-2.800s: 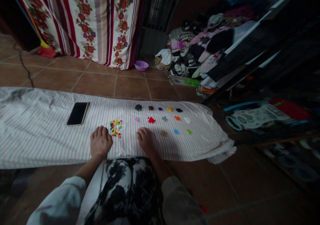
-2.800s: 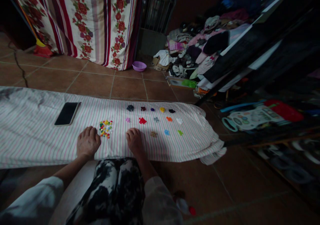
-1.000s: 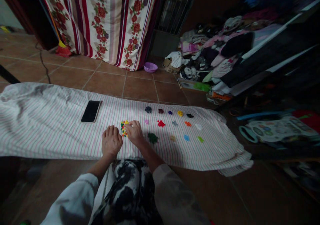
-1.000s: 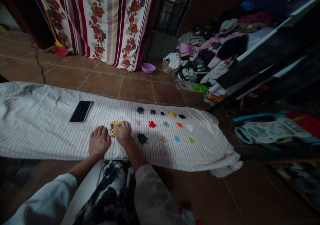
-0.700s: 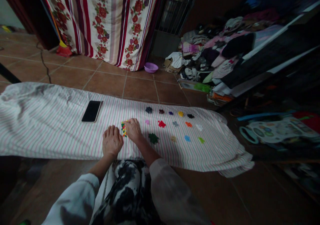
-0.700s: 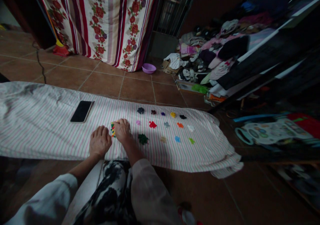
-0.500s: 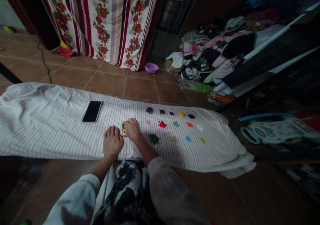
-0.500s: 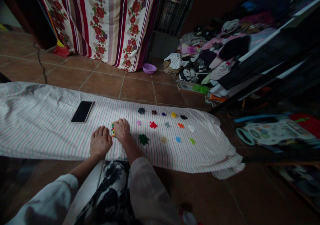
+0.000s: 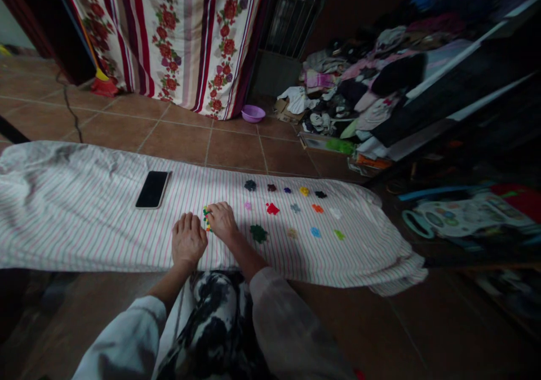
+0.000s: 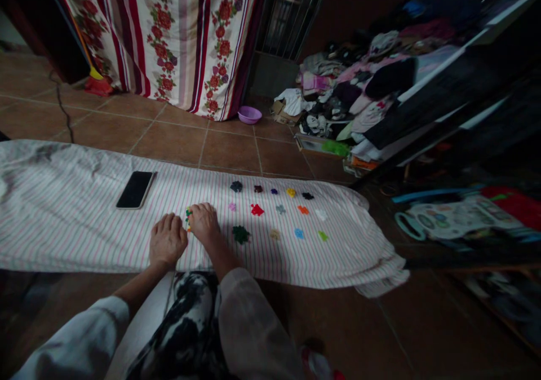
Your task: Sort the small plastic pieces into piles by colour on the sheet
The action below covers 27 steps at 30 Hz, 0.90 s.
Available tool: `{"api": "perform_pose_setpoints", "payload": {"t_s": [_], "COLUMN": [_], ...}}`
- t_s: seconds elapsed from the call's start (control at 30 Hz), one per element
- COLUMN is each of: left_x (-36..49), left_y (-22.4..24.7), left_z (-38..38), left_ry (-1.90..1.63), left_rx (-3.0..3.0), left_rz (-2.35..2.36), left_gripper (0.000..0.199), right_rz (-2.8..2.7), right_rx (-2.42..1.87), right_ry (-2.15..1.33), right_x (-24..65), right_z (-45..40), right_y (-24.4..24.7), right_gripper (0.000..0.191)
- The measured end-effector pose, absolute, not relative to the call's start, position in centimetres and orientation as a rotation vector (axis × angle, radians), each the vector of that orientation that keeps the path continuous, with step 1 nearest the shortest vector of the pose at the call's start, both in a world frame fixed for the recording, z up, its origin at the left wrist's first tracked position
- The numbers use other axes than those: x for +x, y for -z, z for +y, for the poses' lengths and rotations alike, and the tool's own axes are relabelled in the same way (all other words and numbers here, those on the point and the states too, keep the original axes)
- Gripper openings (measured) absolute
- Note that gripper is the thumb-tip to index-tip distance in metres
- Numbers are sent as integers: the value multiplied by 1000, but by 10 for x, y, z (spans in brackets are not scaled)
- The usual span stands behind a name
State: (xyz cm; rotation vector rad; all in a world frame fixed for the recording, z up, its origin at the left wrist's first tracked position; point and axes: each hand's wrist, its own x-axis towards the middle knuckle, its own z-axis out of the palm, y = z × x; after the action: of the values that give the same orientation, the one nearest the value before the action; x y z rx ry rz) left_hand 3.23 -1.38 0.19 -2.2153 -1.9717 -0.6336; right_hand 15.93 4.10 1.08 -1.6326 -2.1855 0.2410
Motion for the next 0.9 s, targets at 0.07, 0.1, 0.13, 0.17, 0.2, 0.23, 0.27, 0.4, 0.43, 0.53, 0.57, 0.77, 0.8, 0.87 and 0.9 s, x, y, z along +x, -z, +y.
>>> {"api": "perform_pose_setpoints", "payload": {"t_s": [0.07, 0.1, 0.13, 0.17, 0.2, 0.23, 0.27, 0.4, 0.43, 0.53, 0.57, 0.77, 0.8, 0.87, 0.9], "left_x": [32, 32, 32, 32, 32, 32, 32, 31, 31, 30, 30, 31, 31, 32, 32], "left_y": [-1, -1, 0, 0, 0, 0, 0, 0, 0, -1, -1, -2, -3, -3, -4], "left_z": [-14, -14, -14, -14, -14, -14, -14, -15, -15, -15, -15, -15, -15, -16, -16], "left_ry": [626, 625, 627, 631, 634, 637, 639, 649, 653, 659, 659, 650, 646, 644, 646], "left_rx": [-2210, -2208, -2207, -2205, -2206, -2208, -2209, -2203, -2201, -2206, -2209, -2216, -2217, -2215, -2212], "left_rz": [-1958, -1952, -1945, -1939, -1932, -1926, -1921, -1913, -1910, -1910, -1912, -1926, -1925, -1926, -1928], "left_gripper": [32, 32, 32, 32, 32, 32, 32, 32, 32, 31, 31, 31, 31, 30, 30], "right_rz": [-2151, -2132, -2116, -2102, -2092, -2085, -2078, -1997, -1972, -1920, -1906, -1796, -1776, -1735, -1717], "right_rx": [-1627, -1624, -1620, -1614, -1608, -1601, -1598, -1613, -1608, -1576, -1571, -1573, -1576, -1589, -1595], "right_ry": [-252, -251, -247, -240, -228, -213, -194, -118, -110, -111, -116, -148, -153, -158, -157], "right_x": [160, 161, 161, 163, 164, 166, 169, 184, 189, 203, 207, 221, 222, 225, 228], "right_z": [37, 36, 34, 32, 30, 27, 25, 17, 15, 11, 11, 7, 5, 2, 0], "right_y": [-11, -11, -12, -13, -14, -14, -15, -12, -11, -7, -6, -2, -2, -3, -3], "right_gripper": [13, 13, 13, 14, 14, 15, 16, 21, 22, 25, 25, 24, 24, 22, 21]}}
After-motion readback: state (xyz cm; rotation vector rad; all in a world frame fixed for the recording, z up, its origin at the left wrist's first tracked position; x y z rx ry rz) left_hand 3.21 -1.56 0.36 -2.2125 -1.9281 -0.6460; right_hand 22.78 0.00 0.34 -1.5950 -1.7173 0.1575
